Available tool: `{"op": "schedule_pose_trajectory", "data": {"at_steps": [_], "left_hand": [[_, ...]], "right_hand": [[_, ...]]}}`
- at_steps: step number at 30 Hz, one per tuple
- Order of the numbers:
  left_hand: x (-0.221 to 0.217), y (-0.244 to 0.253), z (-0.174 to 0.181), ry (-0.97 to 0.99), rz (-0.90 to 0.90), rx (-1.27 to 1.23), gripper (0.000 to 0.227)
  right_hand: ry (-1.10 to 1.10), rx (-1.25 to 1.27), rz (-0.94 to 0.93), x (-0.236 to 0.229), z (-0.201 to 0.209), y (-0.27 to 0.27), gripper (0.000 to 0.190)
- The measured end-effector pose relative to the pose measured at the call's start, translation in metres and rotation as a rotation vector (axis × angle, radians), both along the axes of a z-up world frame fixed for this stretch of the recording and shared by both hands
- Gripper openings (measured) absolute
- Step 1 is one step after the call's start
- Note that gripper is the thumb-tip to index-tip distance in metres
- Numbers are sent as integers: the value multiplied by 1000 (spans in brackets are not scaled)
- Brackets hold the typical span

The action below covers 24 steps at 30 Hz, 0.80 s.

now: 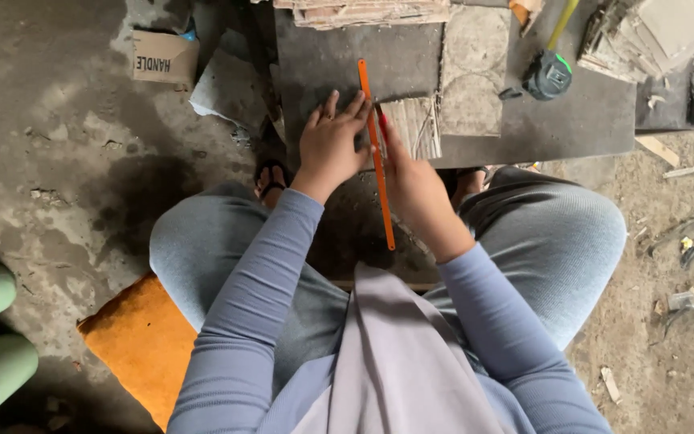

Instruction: The person uses a ruler and a utility knife to cut pieces of corrugated cardboard on a workbench. They measure, align, and score the cardboard multiple times, then separate the cut sections.

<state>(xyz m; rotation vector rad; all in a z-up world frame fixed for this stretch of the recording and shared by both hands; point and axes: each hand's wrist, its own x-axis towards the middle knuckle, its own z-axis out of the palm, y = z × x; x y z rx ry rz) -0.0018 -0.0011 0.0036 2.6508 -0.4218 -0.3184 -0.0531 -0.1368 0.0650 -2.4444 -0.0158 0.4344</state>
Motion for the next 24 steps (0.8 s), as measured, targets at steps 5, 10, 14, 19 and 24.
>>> {"op": "schedule_pose_trajectory", "data": {"at_steps": [5, 10, 14, 19, 24], "left_hand": [[2, 1, -3, 24, -1, 30, 62], [4, -1, 3, 55, 0, 69, 65], [3, -1, 5, 30, -20, 91, 67], [3, -1, 0, -132, -43, 66, 56], [4, -1, -1, -105, -81, 77, 58]], "right_hand": [[-166, -77, 114, -7, -20, 1, 52], [-347, -245, 204, -12, -38, 4, 58], [-453, -423, 233, -12, -54, 1, 59], [-379, -314, 244, -23, -71, -7, 64], [-306, -191, 179, -20, -77, -10, 61]]}}
